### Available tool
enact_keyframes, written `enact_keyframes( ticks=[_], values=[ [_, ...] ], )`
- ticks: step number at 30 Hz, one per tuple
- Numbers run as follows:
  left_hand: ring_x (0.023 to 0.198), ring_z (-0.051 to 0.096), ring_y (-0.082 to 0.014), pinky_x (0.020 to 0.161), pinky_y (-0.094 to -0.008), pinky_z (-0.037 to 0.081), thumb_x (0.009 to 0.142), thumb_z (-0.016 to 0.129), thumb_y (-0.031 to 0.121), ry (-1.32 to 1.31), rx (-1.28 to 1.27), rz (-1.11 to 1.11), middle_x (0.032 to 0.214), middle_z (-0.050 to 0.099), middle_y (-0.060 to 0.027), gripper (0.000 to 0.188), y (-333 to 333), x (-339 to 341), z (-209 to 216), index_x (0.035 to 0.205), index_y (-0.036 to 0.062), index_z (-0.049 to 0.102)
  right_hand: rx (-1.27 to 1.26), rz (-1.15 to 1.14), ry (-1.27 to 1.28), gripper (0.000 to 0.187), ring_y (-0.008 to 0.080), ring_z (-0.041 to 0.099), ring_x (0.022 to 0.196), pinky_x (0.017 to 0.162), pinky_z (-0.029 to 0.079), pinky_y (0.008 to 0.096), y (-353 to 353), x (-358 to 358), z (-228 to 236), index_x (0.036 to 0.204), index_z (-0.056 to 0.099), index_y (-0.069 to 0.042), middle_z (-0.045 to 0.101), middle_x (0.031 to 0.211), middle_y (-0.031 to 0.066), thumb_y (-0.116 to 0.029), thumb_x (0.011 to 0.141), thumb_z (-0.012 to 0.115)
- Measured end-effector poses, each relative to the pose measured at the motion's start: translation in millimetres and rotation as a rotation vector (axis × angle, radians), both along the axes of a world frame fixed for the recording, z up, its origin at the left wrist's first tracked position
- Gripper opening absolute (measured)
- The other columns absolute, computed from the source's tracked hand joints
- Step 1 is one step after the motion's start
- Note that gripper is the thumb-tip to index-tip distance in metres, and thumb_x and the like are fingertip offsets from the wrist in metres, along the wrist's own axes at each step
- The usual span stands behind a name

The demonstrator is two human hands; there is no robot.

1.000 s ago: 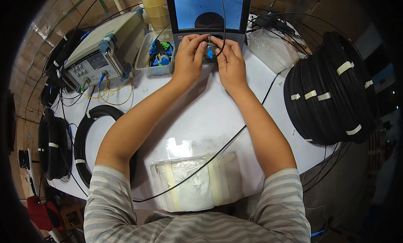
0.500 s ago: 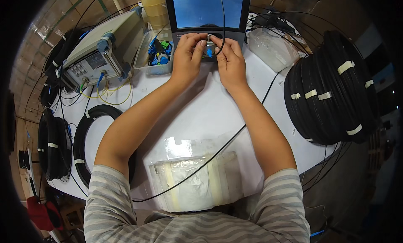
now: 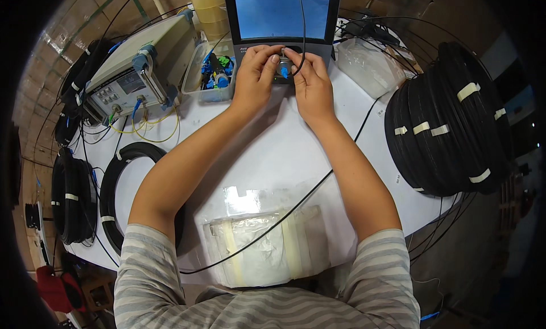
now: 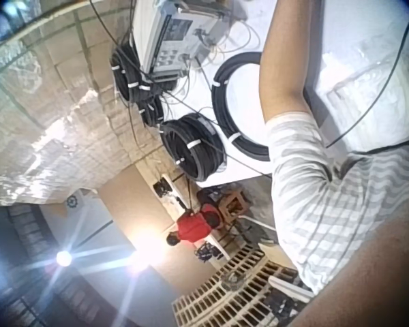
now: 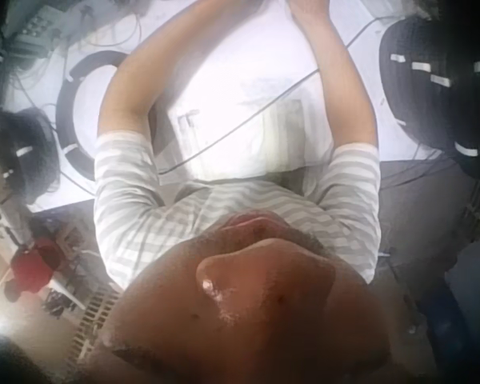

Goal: Inspect and adjust a circular metal component using a digital microscope and monitor.

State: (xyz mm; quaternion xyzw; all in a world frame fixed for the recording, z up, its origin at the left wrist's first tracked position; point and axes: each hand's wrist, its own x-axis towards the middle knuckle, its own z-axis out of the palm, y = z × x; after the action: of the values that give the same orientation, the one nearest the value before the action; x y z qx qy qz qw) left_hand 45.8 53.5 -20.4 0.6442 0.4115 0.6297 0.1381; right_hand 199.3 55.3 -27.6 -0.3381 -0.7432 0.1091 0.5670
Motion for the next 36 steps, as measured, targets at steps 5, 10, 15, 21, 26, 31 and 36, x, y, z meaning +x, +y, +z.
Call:
enact_keyframes(
  ticks=[5, 10, 15, 21, 26, 31, 36],
  values=[
    [0.106, 0.061, -0.0288, 0.094, -0.0383, 0.05, 0.104, 0.064, 0.014, -0.026, -0.023, -0.021, 0.112, 0.065, -0.0111, 0.021, -1.0, 0.1, 0.8, 0.12, 0.0058, 0.075, 0.004, 0.012, 0.014, 0.037, 0.0267, 0.066, 0.109, 0.095, 0.055, 0.0351, 1.3, 0.6, -1.2, 0.141, 0.07, -0.018, 0.062, 0.124, 0.0107, -0.008, 0.106, 0.061],
    [0.106, 0.061, -0.0284, 0.093, -0.0381, 0.05, 0.104, 0.065, 0.014, -0.059, -0.056, -0.034, 0.112, 0.065, -0.0113, 0.021, -1.8, 0.4, 0.5, 0.121, 0.0051, 0.074, -0.013, 0.013, 0.009, 0.036, 0.0261, 0.066, 0.109, 0.095, 0.055, 0.0353, -0.8, 1.1, 0.8, 0.14, 0.07, -0.017, 0.062, 0.125, 0.0109, -0.009, 0.107, 0.06],
    [0.107, 0.061, -0.0293, 0.094, -0.0388, 0.05, 0.104, 0.064, 0.014, -0.033, -0.006, -0.035, 0.115, 0.066, -0.0116, 0.023, -0.6, -1.2, -0.9, 0.124, 0.0054, 0.073, -0.005, 0.002, 0.004, 0.037, 0.0273, 0.066, 0.109, 0.095, 0.055, 0.0353, -2.1, -0.9, 2.2, 0.142, 0.067, -0.016, 0.062, 0.126, 0.0111, -0.009, 0.108, 0.059],
    [0.109, 0.061, -0.0315, 0.096, -0.0402, 0.049, 0.105, 0.063, 0.014, 0.081, 0.076, 0.01, 0.118, 0.068, -0.0116, 0.024, -0.7, -2.2, 2.2, 0.124, 0.0059, 0.074, 0.037, 0.011, 0.006, 0.036, 0.0283, 0.066, 0.11, 0.095, 0.055, 0.0357, 1.3, 1.6, -1.5, 0.142, 0.067, -0.016, 0.062, 0.125, 0.0114, -0.009, 0.107, 0.06],
    [0.117, 0.06, -0.026, 0.1, -0.0354, 0.049, 0.108, 0.061, 0.015, 0.087, -0.004, -0.02, 0.123, 0.065, -0.0111, 0.025, -1.5, -5.6, 1.9, 0.127, 0.0046, 0.072, 0.006, 0.003, 0.003, 0.035, 0.0288, 0.067, 0.109, 0.095, 0.055, 0.0362, 1.5, 1.8, -3.1, 0.14, 0.069, -0.016, 0.062, 0.124, 0.0123, -0.009, 0.107, 0.061],
    [0.112, 0.061, -0.0275, 0.096, -0.0368, 0.05, 0.106, 0.063, 0.014, 0.036, -0.006, -0.026, 0.119, 0.066, -0.0117, 0.023, -0.6, -4.5, 1.8, 0.123, 0.0045, 0.074, 0.02, -0.001, 0.002, 0.036, 0.0289, 0.067, 0.109, 0.094, 0.056, 0.0364, 0.9, 0.7, -2.3, 0.14, 0.069, -0.017, 0.062, 0.124, 0.0128, -0.009, 0.107, 0.061],
    [0.11, 0.061, -0.0306, 0.095, -0.0393, 0.05, 0.104, 0.064, 0.013, -0.031, -0.004, -0.041, 0.114, 0.068, -0.0126, 0.021, 0.1, -1.9, 0.1, 0.12, 0.0045, 0.075, -0.003, 0.003, 0.005, 0.036, 0.0292, 0.066, 0.109, 0.095, 0.055, 0.0364, 0.4, 1.6, -1.5, 0.141, 0.069, -0.016, 0.062, 0.125, 0.0122, -0.009, 0.107, 0.06]
  ],
)
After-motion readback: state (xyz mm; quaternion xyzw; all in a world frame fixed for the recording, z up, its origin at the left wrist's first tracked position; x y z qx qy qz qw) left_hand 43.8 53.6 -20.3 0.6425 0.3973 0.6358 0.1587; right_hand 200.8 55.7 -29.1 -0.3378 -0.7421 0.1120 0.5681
